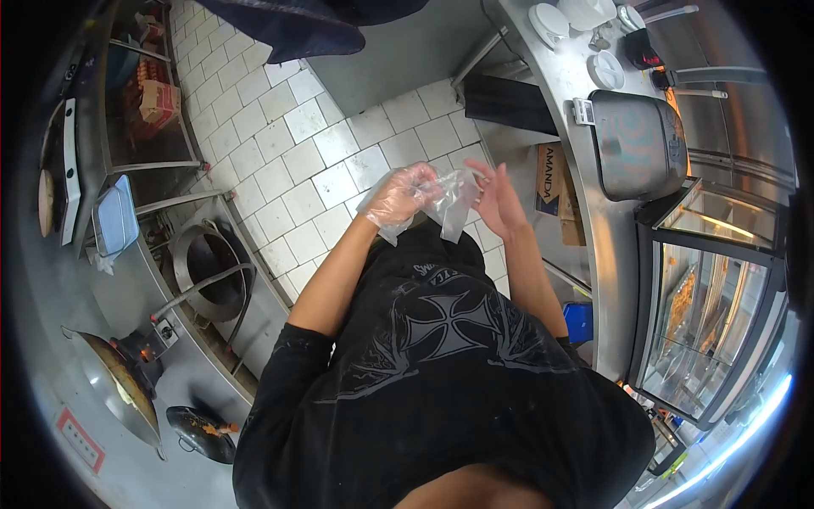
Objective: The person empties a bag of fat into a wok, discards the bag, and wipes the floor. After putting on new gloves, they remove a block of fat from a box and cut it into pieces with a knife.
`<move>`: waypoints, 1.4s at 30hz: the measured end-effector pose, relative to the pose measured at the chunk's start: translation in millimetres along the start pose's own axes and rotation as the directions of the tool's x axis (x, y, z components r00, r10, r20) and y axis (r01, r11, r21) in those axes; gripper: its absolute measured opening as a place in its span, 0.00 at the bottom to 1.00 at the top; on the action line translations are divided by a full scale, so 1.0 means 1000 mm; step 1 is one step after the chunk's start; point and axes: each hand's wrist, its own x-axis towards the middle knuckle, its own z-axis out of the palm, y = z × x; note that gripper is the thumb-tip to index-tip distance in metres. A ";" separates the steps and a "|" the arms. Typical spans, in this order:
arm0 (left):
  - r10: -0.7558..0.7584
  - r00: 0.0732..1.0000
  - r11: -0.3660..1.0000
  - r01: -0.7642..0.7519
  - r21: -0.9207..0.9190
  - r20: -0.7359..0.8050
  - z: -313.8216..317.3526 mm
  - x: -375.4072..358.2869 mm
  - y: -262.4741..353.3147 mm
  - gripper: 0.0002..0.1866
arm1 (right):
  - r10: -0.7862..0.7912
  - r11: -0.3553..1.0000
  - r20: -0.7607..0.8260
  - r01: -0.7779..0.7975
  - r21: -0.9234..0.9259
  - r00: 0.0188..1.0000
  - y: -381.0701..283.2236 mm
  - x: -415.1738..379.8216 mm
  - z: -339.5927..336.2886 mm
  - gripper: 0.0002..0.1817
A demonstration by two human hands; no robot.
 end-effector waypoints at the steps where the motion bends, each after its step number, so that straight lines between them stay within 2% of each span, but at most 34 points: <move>1: -0.010 0.996 0.999 0.006 -0.051 -0.084 -0.002 -0.009 0.001 0.10 | 0.001 1.000 0.001 -0.001 -0.004 1.000 0.007 -0.001 0.005 0.12; 2: -0.011 0.996 0.999 0.006 -0.054 -0.085 -0.003 -0.017 0.000 0.10 | -0.002 0.969 0.052 0.015 -0.245 0.999 0.015 -0.002 0.010 0.13; 3: -0.031 0.993 0.995 0.020 -0.096 -0.116 -0.003 -0.024 -0.001 0.10 | 0.006 0.881 0.101 0.042 -0.470 0.995 0.022 -0.004 0.013 0.14; 4: -0.046 0.988 0.990 0.026 -0.138 -0.145 -0.005 -0.028 -0.002 0.09 | 0.004 0.878 0.098 0.044 -0.476 0.995 0.029 -0.002 0.013 0.14; 5: 0.030 0.978 0.996 -0.046 -0.071 -0.206 -0.004 -0.031 -0.016 0.07 | -0.012 0.898 0.018 0.019 -0.439 1.000 0.038 0.001 0.009 0.13; 6: 0.032 0.978 0.996 -0.049 -0.077 -0.204 -0.005 -0.036 -0.020 0.07 | -0.023 0.917 -0.064 -0.004 -0.398 0.998 0.043 0.002 0.012 0.13; 8: 0.139 0.944 0.986 -0.104 0.131 -0.301 -0.008 -0.042 -0.028 0.07 | -0.033 0.918 -0.061 0.007 -0.397 0.998 0.048 0.001 0.015 0.12; 9: 0.158 0.942 0.983 -0.122 0.136 -0.297 -0.008 -0.045 -0.034 0.07 | -0.042 0.923 -0.058 0.016 -0.385 0.997 0.048 -0.003 0.017 0.10; 10: 0.158 0.947 0.984 -0.128 0.120 -0.280 -0.008 -0.048 -0.035 0.07 | -0.050 0.922 -0.081 0.015 -0.387 0.995 0.048 -0.006 0.019 0.10; 12: 0.016 0.968 0.999 -0.026 -0.037 -0.252 -0.008 -0.056 -0.035 0.07 | 0.092 0.916 -0.063 -0.109 -0.386 0.994 0.046 -0.006 0.020 0.09; 13: -0.028 0.979 0.999 0.022 -0.029 -0.201 -0.010 -0.063 -0.025 0.04 | 0.096 0.914 -0.076 -0.118 -0.387 0.992 0.049 -0.005 0.013 0.09; 16: 0.027 0.970 1.000 -0.025 0.014 -0.243 -0.010 -0.071 -0.032 0.04 | 0.169 0.853 -0.103 -0.198 -0.482 0.980 0.055 -0.006 0.005 0.10; 18: -0.043 0.963 0.999 0.037 -0.026 -0.265 -0.009 -0.078 -0.035 0.05 | -0.051 0.893 -0.111 -0.004 -0.450 0.993 0.068 -0.010 0.015 0.10; 22: -0.015 0.956 1.000 0.012 -0.013 -0.292 -0.011 -0.087 -0.045 0.06 | -0.034 0.865 -0.143 -0.043 -0.501 0.989 0.084 -0.012 0.028 0.10; 24: -0.004 0.935 1.000 0.006 0.004 -0.355 -0.011 -0.093 -0.044 0.09 | -0.081 0.754 -0.113 -0.013 -0.656 0.990 0.088 -0.011 0.022 0.11; 25: -0.006 0.929 1.000 0.008 0.003 -0.370 -0.012 -0.094 -0.047 0.09 | -0.072 0.750 -0.103 -0.014 -0.661 0.992 0.090 -0.009 0.022 0.11; 27: 0.140 0.921 0.989 -0.113 0.093 -0.365 -0.013 -0.099 -0.054 0.08 | -0.148 0.738 -0.122 0.028 -0.674 0.981 0.097 -0.004 0.024 0.12; 28: 0.136 0.912 0.989 -0.104 0.103 -0.388 -0.013 -0.102 -0.056 0.08 | -0.132 0.737 -0.100 0.030 -0.676 0.986 0.102 -0.001 0.028 0.12; 30: 0.078 0.902 0.995 -0.046 0.086 -0.424 -0.012 -0.104 -0.057 0.11 | -0.242 0.799 -0.142 0.114 -0.590 0.960 0.108 0.005 0.037 0.11; 31: 0.009 0.903 0.997 0.022 0.068 -0.430 -0.014 -0.107 -0.054 0.12 | -0.256 0.742 -0.135 0.105 -0.662 0.957 0.105 0.004 0.038 0.10; 32: -0.065 0.884 0.994 0.100 0.051 -0.462 -0.017 -0.112 -0.052 0.14 | -0.255 0.679 -0.101 0.103 -0.727 0.962 0.102 0.004 0.042 0.10; 33: 0.047 0.811 0.993 0.028 0.118 -0.583 -0.013 -0.111 -0.070 0.17 | -0.220 0.728 -0.154 0.057 -0.683 0.963 0.103 0.004 0.057 0.08; 34: -0.003 0.792 0.982 0.119 0.148 -0.611 -0.020 -0.124 -0.051 0.22 | -0.200 0.727 -0.086 0.089 -0.681 0.976 0.105 0.008 0.052 0.08; 35: 0.258 0.621 0.921 0.072 0.382 -0.740 -0.008 -0.115 -0.092 0.28 | -0.278 0.664 -0.174 0.059 -0.746 0.945 0.113 0.011 0.064 0.09; 36: 0.200 0.536 0.931 0.157 0.329 -0.821 -0.012 -0.120 -0.083 0.31 | -0.217 0.662 -0.146 0.036 -0.748 0.965 0.111 0.020 0.049 0.10; 38: 0.228 0.328 0.902 0.285 0.326 -0.917 -0.024 -0.127 -0.083 0.31 | -0.278 0.694 -0.027 0.182 -0.697 0.960 0.124 0.043 0.042 0.11; 40: 0.011 0.431 0.996 0.078 0.049 -0.902 -0.027 -0.149 -0.062 0.29 | -0.198 0.750 0.064 0.193 -0.633 0.978 0.131 0.049 0.052 0.07; 42: 0.019 0.645 0.984 0.124 0.130 -0.764 -0.032 -0.158 -0.066 0.29 | -0.135 0.794 0.147 0.195 -0.575 0.980 0.145 0.060 0.070 0.06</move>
